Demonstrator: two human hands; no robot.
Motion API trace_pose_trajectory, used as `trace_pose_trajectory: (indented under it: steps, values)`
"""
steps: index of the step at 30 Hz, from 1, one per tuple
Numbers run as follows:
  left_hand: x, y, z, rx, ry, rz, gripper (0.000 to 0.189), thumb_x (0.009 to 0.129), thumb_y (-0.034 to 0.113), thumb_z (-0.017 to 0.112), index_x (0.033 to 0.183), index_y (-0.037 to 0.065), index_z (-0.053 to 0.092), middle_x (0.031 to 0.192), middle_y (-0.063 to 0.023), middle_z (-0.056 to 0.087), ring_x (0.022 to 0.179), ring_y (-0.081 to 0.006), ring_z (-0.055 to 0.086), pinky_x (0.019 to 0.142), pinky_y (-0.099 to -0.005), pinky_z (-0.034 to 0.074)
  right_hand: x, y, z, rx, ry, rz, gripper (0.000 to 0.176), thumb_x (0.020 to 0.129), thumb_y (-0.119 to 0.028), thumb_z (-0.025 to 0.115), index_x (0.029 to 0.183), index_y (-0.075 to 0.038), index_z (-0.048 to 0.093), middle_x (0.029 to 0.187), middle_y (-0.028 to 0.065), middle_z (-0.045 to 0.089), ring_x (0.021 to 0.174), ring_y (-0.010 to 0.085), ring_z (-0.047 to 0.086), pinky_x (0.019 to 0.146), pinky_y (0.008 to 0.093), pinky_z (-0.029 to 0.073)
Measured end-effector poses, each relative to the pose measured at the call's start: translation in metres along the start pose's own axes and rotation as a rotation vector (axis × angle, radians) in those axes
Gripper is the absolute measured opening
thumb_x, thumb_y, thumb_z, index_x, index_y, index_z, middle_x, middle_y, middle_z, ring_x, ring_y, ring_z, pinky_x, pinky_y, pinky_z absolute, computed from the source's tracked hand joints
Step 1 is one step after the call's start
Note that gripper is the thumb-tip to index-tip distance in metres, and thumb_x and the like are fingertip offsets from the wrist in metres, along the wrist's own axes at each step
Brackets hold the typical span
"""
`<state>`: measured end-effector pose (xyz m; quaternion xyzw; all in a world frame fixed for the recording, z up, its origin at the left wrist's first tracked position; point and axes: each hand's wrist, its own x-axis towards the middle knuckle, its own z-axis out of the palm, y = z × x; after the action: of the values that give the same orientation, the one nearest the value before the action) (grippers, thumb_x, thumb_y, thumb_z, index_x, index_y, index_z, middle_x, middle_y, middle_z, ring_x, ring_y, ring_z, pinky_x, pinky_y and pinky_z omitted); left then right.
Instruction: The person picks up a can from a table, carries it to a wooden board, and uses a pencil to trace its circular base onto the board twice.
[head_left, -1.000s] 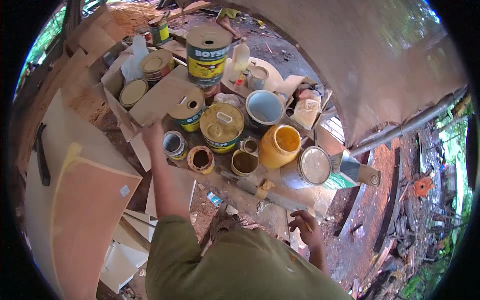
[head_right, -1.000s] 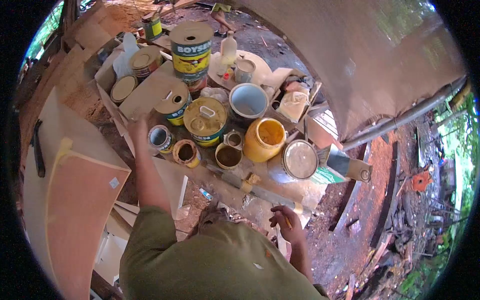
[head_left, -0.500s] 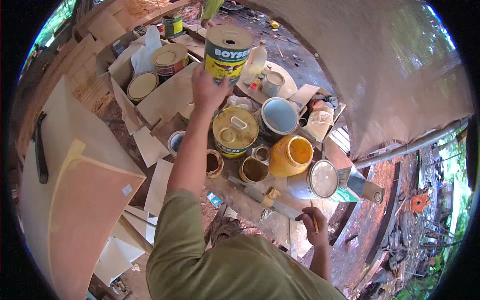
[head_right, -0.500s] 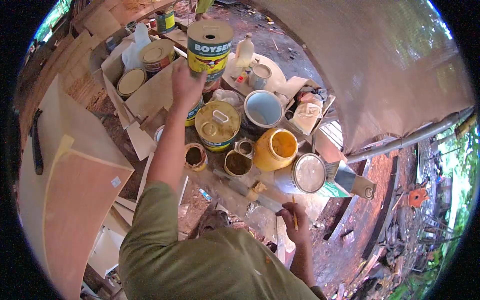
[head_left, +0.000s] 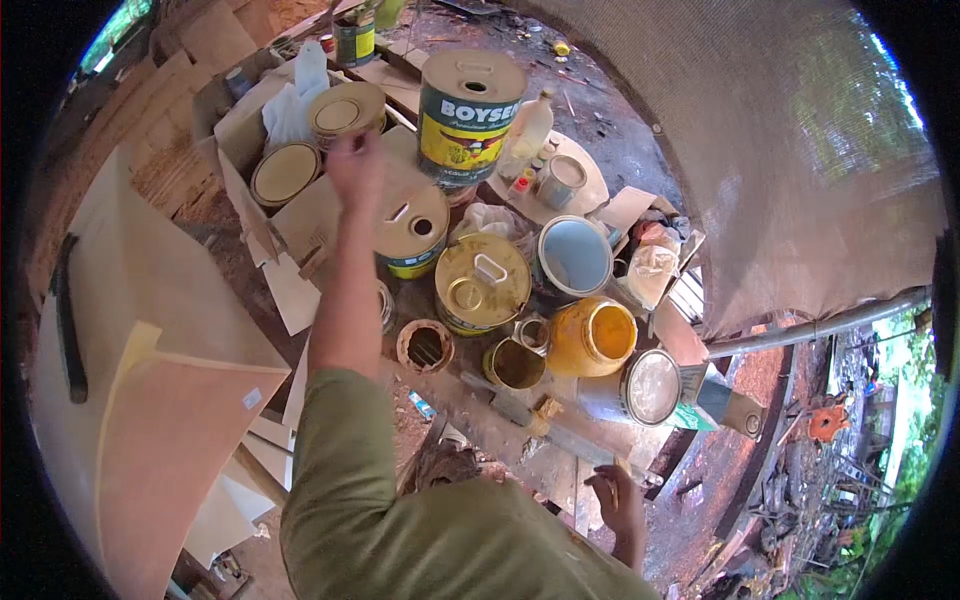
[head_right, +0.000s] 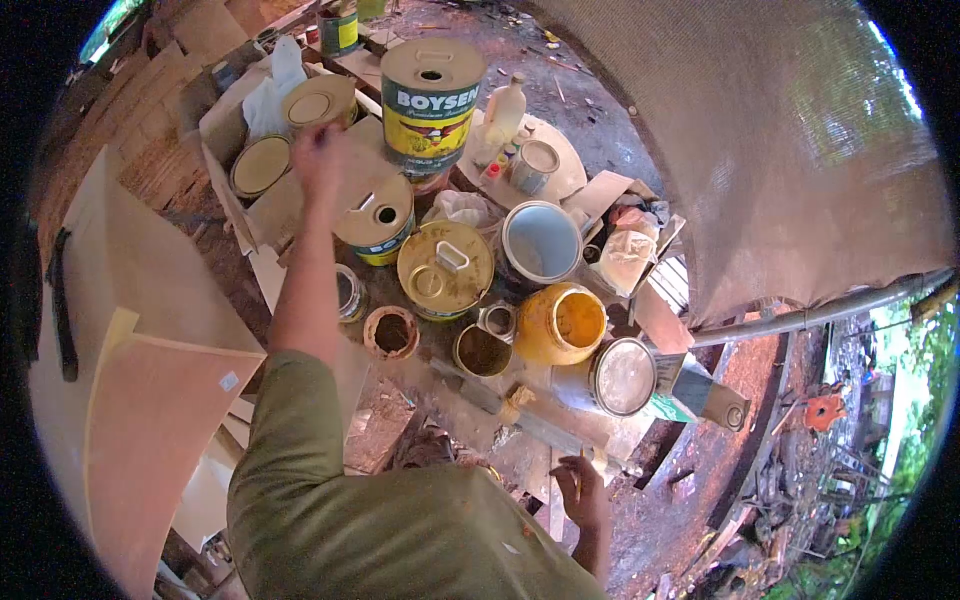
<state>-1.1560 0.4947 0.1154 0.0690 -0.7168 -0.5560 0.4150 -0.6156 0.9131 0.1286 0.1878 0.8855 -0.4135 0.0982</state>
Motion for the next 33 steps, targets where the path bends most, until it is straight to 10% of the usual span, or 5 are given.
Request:
trace_pose_trajectory:
  steps: [3, 6, 16, 33]
  values:
    - [0.048, -0.063, -0.030, -0.534, 0.119, -0.782, 0.025, 0.090, 0.024, 0.071, 0.099, 0.001, 0.072, 0.089, -0.0039, 0.072, 0.080, -0.0205, 0.067, 0.080, -0.0333, 0.054, -0.015, 0.000, 0.000, 0.261, -0.203, 0.250, 0.023, 0.096, -0.018, 0.071, 0.106, 0.003, 0.069, 0.103, 0.0146, 0.074, 0.100, 0.0216, 0.070, 0.089, 0.0357, 0.053]
    - [0.063, -0.058, -0.050, -0.552, 0.054, -0.867, 0.031, 0.092, 0.029, 0.070, 0.108, 0.003, 0.068, 0.096, -0.0041, 0.070, 0.084, -0.0218, 0.067, 0.081, -0.0328, 0.054, -0.024, 0.024, 0.003, 0.127, -0.324, 0.173, 0.023, 0.094, -0.019, 0.074, 0.106, 0.001, 0.070, 0.100, 0.0127, 0.075, 0.098, 0.0205, 0.071, 0.088, 0.0351, 0.053]
    - [0.102, -0.121, -0.001, -0.447, -0.304, -0.845, 0.039, 0.094, 0.038, 0.068, 0.116, 0.007, 0.059, 0.097, -0.0102, 0.066, 0.082, -0.0247, 0.064, 0.071, -0.0403, 0.058, -0.036, 0.043, -0.006, 0.185, -0.230, 0.265, 0.021, 0.094, -0.021, 0.074, 0.098, -0.001, 0.069, 0.091, 0.0107, 0.075, 0.086, 0.0196, 0.071, 0.080, 0.0360, 0.054]
    - [0.080, -0.094, -0.077, -0.471, 0.129, -0.922, 0.028, 0.093, 0.041, 0.055, 0.090, 0.013, 0.059, 0.073, -0.0015, 0.059, 0.054, -0.0132, 0.051, 0.044, -0.0284, 0.036, -0.074, 0.056, -0.004, 0.228, -0.164, 0.287, 0.018, 0.096, -0.016, 0.071, 0.096, 0.001, 0.067, 0.090, 0.0108, 0.076, 0.086, 0.0185, 0.072, 0.078, 0.0341, 0.055]
